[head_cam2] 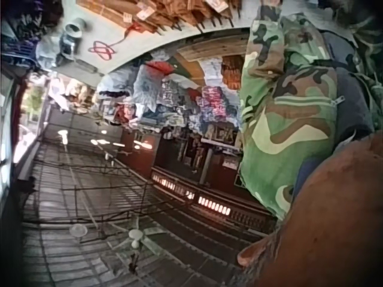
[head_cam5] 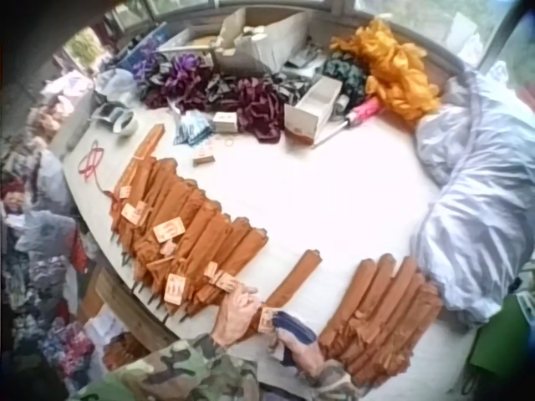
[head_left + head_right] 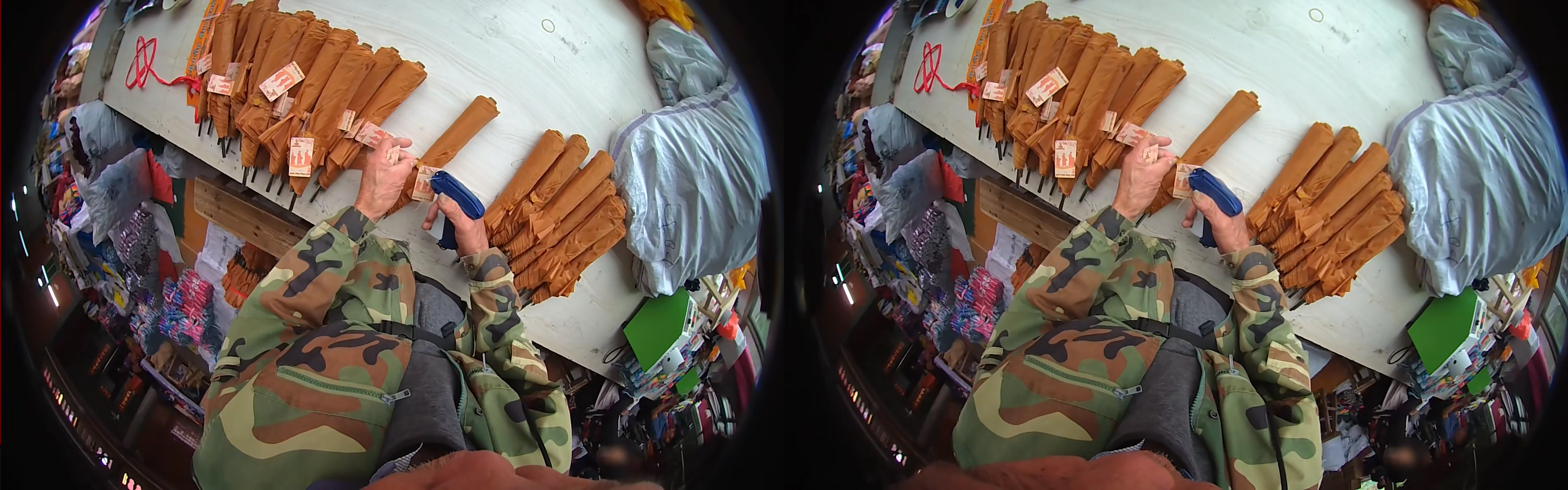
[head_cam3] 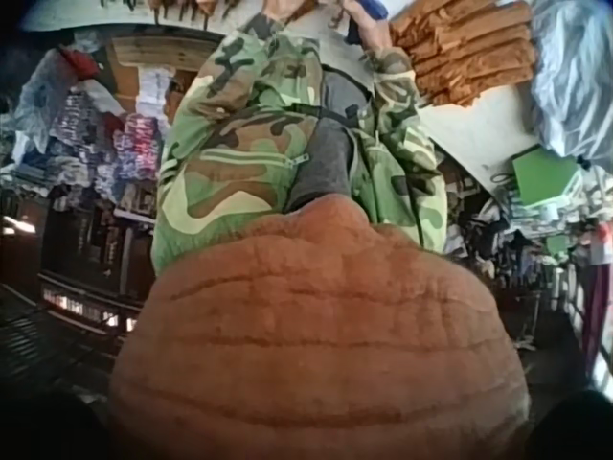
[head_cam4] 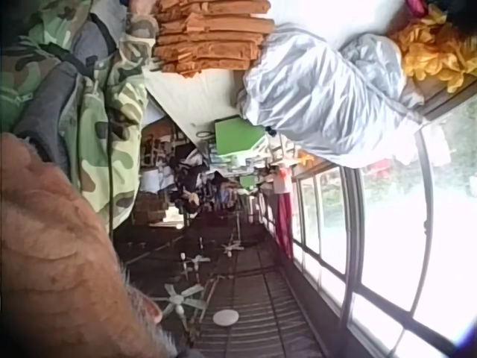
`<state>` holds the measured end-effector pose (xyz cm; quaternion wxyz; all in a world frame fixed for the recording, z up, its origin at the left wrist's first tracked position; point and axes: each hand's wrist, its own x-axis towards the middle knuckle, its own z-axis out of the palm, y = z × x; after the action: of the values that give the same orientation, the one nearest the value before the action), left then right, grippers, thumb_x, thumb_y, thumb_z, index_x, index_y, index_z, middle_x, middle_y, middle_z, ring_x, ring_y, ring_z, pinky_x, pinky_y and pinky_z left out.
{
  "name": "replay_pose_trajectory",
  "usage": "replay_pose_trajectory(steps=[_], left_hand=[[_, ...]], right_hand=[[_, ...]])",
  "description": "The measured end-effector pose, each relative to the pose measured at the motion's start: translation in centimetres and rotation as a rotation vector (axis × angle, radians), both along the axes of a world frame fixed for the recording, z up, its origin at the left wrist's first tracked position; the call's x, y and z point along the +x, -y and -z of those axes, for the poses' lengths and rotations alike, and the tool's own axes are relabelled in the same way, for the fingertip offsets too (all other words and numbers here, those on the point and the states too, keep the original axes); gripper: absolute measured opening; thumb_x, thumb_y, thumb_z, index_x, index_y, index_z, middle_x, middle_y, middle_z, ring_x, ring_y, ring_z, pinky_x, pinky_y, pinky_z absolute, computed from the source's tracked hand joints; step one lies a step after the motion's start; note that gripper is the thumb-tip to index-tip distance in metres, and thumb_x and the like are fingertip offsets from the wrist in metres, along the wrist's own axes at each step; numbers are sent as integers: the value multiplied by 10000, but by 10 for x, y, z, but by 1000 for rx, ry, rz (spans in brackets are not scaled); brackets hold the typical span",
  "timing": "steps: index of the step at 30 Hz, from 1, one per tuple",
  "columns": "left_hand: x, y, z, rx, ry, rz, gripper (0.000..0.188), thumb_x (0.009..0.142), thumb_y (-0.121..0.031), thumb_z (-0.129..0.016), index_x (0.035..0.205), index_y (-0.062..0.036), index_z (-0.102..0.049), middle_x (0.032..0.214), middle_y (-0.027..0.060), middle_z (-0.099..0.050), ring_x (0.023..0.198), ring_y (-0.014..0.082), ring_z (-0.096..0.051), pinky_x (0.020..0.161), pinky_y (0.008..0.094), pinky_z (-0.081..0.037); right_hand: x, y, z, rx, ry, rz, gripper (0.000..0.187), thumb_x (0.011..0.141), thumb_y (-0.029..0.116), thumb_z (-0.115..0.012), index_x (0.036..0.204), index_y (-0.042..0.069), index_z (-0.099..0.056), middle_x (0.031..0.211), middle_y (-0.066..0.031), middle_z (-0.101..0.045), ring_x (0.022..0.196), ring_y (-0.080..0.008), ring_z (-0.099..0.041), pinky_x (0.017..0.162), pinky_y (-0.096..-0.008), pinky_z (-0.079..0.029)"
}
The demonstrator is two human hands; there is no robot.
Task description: Applying labels to small brown tubes using a handheld blue labeling tool at a production workstation.
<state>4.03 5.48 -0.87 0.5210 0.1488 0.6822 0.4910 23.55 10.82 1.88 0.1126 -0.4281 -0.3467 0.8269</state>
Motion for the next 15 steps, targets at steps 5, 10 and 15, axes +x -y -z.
replay_pose_trajectory(steps=[5,10,15], left_hand=[[19,5,-4,7,-9,-68,347,987,-19,-648,1318,22,-553,996,32,-677,900,87,-625,805,240,-521],[28,8,-7,-10,-257,-25,283,989,-37,-623,1258,6,-547,951,101,-705,802,126,-668,701,300,-553],[40,3,-17,-87,-340,-71,227,984,-83,-637,1175,-2,-545,933,142,-720,831,214,-724,740,363,-580]], right_hand=[[-3,0,-6,5,16,-25,535,1007,453,-697,1286,3,-625,825,-80,-670,754,-175,-657,765,-321,-503],[-4,4,-3,14,5,-26,530,1009,414,-715,1324,-1,-616,848,-79,-676,729,-177,-657,754,-324,-517],[-18,19,5,-26,15,124,505,989,307,-771,1349,-7,-607,876,-67,-681,684,-150,-640,640,-295,-524]])
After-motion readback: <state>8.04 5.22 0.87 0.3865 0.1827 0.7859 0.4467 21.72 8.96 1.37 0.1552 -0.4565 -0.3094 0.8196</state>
